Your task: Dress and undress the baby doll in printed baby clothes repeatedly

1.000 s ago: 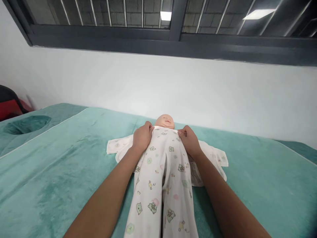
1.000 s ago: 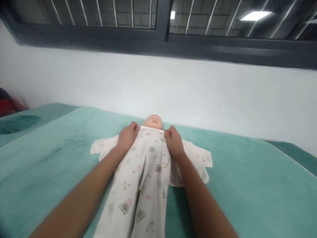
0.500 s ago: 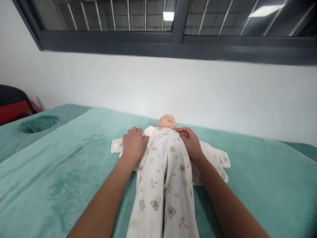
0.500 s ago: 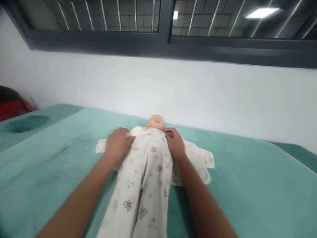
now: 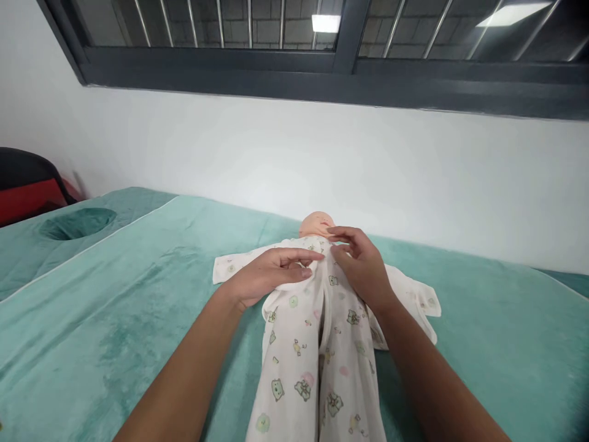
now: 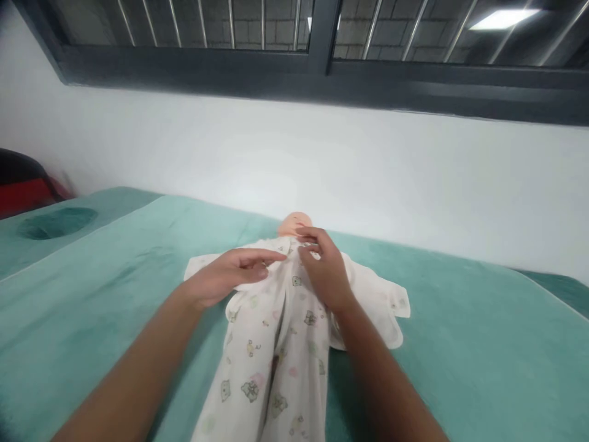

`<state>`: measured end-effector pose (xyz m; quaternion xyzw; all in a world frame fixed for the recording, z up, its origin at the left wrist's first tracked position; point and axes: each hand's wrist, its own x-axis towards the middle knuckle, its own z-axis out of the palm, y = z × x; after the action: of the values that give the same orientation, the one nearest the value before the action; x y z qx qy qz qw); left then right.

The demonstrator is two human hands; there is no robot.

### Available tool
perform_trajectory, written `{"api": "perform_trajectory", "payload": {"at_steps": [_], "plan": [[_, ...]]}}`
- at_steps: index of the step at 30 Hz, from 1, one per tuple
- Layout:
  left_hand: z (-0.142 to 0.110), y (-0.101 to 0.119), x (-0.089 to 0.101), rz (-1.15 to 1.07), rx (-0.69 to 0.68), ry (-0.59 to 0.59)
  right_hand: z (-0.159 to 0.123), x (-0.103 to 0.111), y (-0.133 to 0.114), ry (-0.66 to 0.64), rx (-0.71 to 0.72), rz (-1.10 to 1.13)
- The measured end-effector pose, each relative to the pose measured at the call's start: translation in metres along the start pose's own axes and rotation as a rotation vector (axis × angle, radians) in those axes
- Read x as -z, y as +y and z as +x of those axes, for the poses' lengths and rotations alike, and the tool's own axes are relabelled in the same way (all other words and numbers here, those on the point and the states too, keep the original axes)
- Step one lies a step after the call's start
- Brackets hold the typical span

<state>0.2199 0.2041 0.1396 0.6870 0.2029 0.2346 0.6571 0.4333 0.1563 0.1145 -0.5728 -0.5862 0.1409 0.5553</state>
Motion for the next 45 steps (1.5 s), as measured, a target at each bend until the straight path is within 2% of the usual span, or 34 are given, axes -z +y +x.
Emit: {"api": "perform_trajectory", "payload": {"at_steps": [2, 5, 7, 9, 11, 13, 15, 19, 22, 27, 30, 32, 35, 38, 43, 45], "plan": [[-0.004, 0.003, -0.001, -0.025, 0.014, -0.17, 0.002, -0.005, -0.014, -0.176, 0.096, -0.089], [-0.012, 0.006, 0.005, -0.109, 0.017, -0.419, 0.011, -0.012, -0.018, -0.384, 0.232, -0.24], [-0.017, 0.007, 0.013, -0.085, 0.031, -0.464, 0.017, -0.016, -0.014, -0.428, 0.237, -0.306], [-0.021, 0.008, 0.021, 0.025, 0.081, -0.402, 0.021, -0.019, -0.009, -0.379, 0.181, -0.334], [-0.024, 0.009, 0.029, 0.163, 0.178, -0.354, 0.02, -0.021, -0.005, -0.272, 0.121, -0.358], [-0.025, 0.009, 0.032, 0.313, 0.274, -0.371, 0.018, -0.022, -0.003, -0.16, 0.073, -0.382], [-0.025, 0.007, 0.031, 0.465, 0.311, -0.387, 0.016, -0.022, -0.001, -0.068, 0.033, -0.384], [-0.024, 0.002, 0.021, 0.703, 0.242, -0.336, 0.015, -0.022, 0.001, 0.001, 0.006, -0.368], [-0.027, 0.003, 0.015, 0.781, 0.147, -0.318, 0.014, -0.022, 0.002, 0.006, 0.013, -0.348], [-0.035, 0.021, 0.012, 0.635, 0.082, -0.347, 0.01, -0.02, 0.001, 0.003, -0.116, -0.235], [-0.036, 0.028, 0.009, 0.493, -0.003, -0.336, 0.006, -0.02, -0.002, 0.073, -0.09, -0.166], [-0.034, 0.028, 0.004, 0.446, -0.01, -0.343, 0.003, -0.022, -0.005, 0.144, -0.072, -0.11], [-0.029, 0.024, -0.005, 0.449, 0.069, -0.388, 0.002, -0.023, -0.008, 0.214, -0.099, -0.061], [-0.024, 0.021, -0.012, 0.455, 0.175, -0.449, 0.003, -0.022, -0.006, 0.219, -0.146, -0.049], [-0.017, 0.016, -0.015, 0.36, 0.286, -0.546, 0.005, -0.016, 0.004, 0.141, -0.224, -0.032], [-0.016, 0.012, -0.013, 0.272, 0.292, -0.602, 0.004, -0.012, 0.009, 0.088, -0.194, -0.012]]}}
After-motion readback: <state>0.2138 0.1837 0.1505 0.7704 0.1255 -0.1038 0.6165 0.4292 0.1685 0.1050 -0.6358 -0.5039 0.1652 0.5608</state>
